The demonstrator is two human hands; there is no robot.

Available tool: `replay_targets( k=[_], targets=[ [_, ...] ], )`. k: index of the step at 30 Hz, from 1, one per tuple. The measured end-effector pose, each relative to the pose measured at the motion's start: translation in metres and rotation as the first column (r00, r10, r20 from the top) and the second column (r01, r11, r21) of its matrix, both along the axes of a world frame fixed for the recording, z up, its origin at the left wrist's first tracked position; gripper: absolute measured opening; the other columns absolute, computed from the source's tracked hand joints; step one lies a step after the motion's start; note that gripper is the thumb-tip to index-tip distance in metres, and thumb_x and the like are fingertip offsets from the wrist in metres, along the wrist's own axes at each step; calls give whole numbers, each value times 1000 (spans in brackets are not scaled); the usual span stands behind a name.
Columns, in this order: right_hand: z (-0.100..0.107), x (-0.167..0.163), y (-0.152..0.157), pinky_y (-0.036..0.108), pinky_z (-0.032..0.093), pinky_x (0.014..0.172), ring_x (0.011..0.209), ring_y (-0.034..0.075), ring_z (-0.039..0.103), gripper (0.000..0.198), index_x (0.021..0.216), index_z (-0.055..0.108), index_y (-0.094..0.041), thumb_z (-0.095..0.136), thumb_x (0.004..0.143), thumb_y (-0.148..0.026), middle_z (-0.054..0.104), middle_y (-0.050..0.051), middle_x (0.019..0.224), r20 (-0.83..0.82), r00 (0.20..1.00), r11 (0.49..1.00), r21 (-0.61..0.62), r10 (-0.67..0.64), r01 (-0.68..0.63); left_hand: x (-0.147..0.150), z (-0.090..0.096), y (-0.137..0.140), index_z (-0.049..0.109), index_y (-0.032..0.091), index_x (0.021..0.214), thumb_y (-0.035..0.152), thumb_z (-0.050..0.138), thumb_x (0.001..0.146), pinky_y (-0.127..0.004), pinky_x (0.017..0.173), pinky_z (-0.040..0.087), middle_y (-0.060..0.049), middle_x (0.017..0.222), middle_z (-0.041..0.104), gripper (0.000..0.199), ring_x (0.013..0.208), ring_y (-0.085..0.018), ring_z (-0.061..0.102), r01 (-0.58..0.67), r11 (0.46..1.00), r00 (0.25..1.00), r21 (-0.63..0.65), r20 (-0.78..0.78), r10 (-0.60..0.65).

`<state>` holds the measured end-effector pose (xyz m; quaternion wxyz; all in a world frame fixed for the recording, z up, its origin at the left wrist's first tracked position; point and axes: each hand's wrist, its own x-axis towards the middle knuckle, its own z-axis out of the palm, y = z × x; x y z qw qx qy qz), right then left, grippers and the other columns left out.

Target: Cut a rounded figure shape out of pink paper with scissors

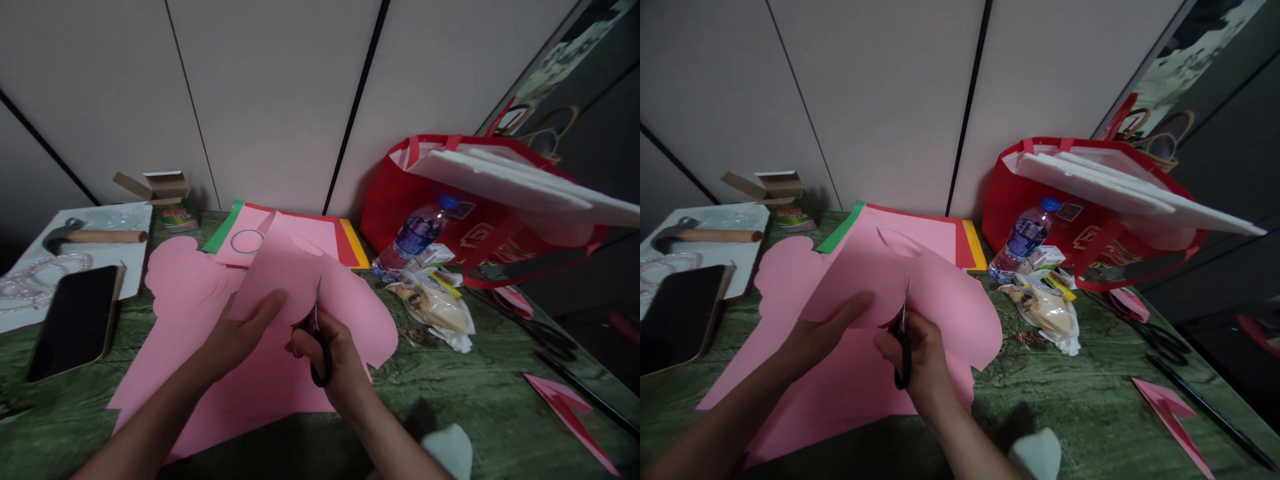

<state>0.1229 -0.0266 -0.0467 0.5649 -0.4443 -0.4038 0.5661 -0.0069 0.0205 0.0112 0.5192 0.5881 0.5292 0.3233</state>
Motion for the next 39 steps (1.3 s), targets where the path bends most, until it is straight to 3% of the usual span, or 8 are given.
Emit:
replay_targets(
  k=[4, 11, 17, 22, 32, 39],
  targets=[
    [2, -1, 0, 26, 38, 51, 54, 12, 48, 21, 72, 59, -18, 69, 68, -36, 52, -4, 58, 5, 1000, 1000, -24, -11, 11, 0, -1, 0, 63, 20, 57, 43, 60, 73, -28, 54, 51, -2, 59, 66, 28, 61, -20, 63, -107, 994, 993, 22, -41, 108],
    [2, -1, -1, 25, 39, 50, 53, 11, 49, 21, 74, 61, -17, 70, 67, -34, 54, -4, 56, -34, 999, 999, -31, -14, 13, 3, -4, -1, 62, 19, 55, 39, 61, 72, -27, 53, 50, -1, 56, 65, 26, 58, -19, 62, -160, 987, 987, 19, -9, 160],
    [3, -2, -1, 26, 41, 50, 52, 11, 50, 19, 72, 60, -17, 69, 67, -32, 51, -5, 51, -41, 999, 999, -31, -20, 19, 3, -1, 0, 60, 20, 52, 35, 58, 74, -28, 54, 50, -1, 53, 64, 28, 56, -19, 61, -109, 994, 993, 18, 57, 108],
    [2, -2, 0, 26, 41, 51, 51, 11, 49, 16, 71, 60, -18, 68, 69, -31, 50, -5, 50, -45, 999, 999, -31, -9, 8, 2, 0, 0, 60, 20, 53, 36, 60, 72, -27, 52, 49, -1, 54, 64, 26, 56, -19, 61, -117, 993, 993, 21, 22, 116],
    [0, -1, 0, 25, 38, 49, 50, 11, 48, 17, 68, 58, -18, 67, 70, -32, 50, -5, 51, -28, 1000, 1000, -24, 4, -4, 6, -3, -3, 62, 19, 60, 43, 62, 68, -31, 56, 49, -2, 59, 66, 26, 62, -23, 62, -303, 952, 948, 55, -83, 306],
    [2, -2, 0, 25, 40, 50, 49, 10, 48, 16, 65, 56, -18, 67, 70, -30, 48, -6, 50, -41, 999, 1000, -21, -6, 5, -2, -7, 3, 65, 17, 70, 46, 61, 70, -29, 57, 50, -4, 69, 69, 29, 69, -23, 64, -189, 980, 978, 61, -82, 194]
  ],
)
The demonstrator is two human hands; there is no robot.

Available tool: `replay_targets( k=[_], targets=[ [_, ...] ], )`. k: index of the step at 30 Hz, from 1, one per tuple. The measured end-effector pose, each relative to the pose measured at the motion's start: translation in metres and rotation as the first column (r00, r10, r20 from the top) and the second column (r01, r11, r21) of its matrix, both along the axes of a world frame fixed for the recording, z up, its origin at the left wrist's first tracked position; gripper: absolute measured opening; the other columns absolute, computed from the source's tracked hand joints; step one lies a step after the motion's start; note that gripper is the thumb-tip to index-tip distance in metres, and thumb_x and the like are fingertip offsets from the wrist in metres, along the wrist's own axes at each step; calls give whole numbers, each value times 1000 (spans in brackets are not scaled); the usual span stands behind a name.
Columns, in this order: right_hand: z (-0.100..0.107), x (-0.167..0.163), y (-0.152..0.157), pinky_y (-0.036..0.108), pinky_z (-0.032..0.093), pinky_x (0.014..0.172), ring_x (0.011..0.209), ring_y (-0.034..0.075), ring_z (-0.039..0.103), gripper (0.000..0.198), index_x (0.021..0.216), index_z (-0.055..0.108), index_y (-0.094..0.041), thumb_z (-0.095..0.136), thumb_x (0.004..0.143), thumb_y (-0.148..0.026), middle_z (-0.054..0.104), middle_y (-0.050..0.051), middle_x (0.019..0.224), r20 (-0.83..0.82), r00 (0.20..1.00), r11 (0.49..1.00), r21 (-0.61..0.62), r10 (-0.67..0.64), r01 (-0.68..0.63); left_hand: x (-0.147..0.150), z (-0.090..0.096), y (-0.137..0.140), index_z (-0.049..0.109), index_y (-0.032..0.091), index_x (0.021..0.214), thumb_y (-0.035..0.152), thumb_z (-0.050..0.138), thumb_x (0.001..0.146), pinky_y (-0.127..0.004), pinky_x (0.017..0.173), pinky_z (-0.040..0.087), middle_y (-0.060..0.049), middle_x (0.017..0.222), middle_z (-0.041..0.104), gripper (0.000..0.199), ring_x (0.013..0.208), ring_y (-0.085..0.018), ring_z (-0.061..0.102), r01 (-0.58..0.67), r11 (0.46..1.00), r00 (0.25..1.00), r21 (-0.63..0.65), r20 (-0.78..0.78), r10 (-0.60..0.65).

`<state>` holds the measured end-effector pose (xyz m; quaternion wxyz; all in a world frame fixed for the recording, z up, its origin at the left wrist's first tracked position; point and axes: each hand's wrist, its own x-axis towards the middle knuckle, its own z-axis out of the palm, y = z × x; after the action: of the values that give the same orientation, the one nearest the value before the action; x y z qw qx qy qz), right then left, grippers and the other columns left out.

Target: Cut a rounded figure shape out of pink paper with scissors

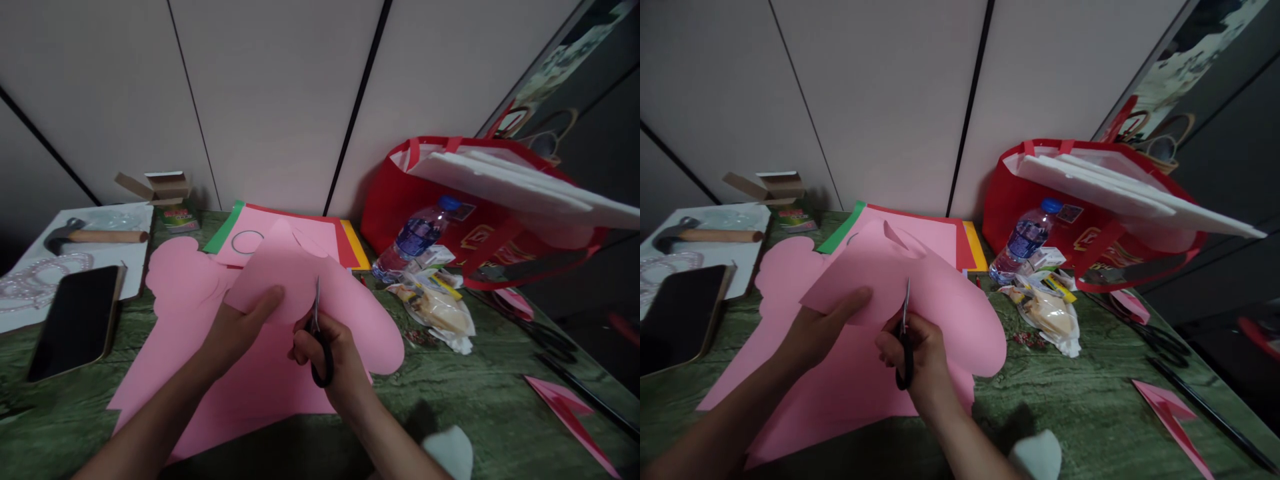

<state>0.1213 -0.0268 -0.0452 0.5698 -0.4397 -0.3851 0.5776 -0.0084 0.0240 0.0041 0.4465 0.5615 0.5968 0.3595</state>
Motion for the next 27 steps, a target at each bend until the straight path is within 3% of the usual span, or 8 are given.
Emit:
replay_targets(
  k=[18, 27],
  targets=[
    [6, 0, 1, 24, 38, 46, 47, 10, 46, 20, 63, 55, -17, 67, 68, -33, 50, -5, 50, 71, 997, 1000, -13, -19, 20, -1, -12, 5, 64, 17, 79, 43, 59, 75, -26, 58, 50, -2, 74, 68, 27, 71, -20, 63, 16, 988, 998, 155, 53, -25],
    [4, -1, 0, 24, 38, 46, 46, 10, 47, 19, 62, 53, -18, 65, 68, -32, 46, -6, 47, 72, 997, 1000, -7, -16, 16, -1, -12, 5, 62, 18, 75, 40, 59, 76, -25, 56, 48, -1, 69, 66, 22, 66, -18, 62, 22, 978, 997, 209, 69, -38]
  ],
)
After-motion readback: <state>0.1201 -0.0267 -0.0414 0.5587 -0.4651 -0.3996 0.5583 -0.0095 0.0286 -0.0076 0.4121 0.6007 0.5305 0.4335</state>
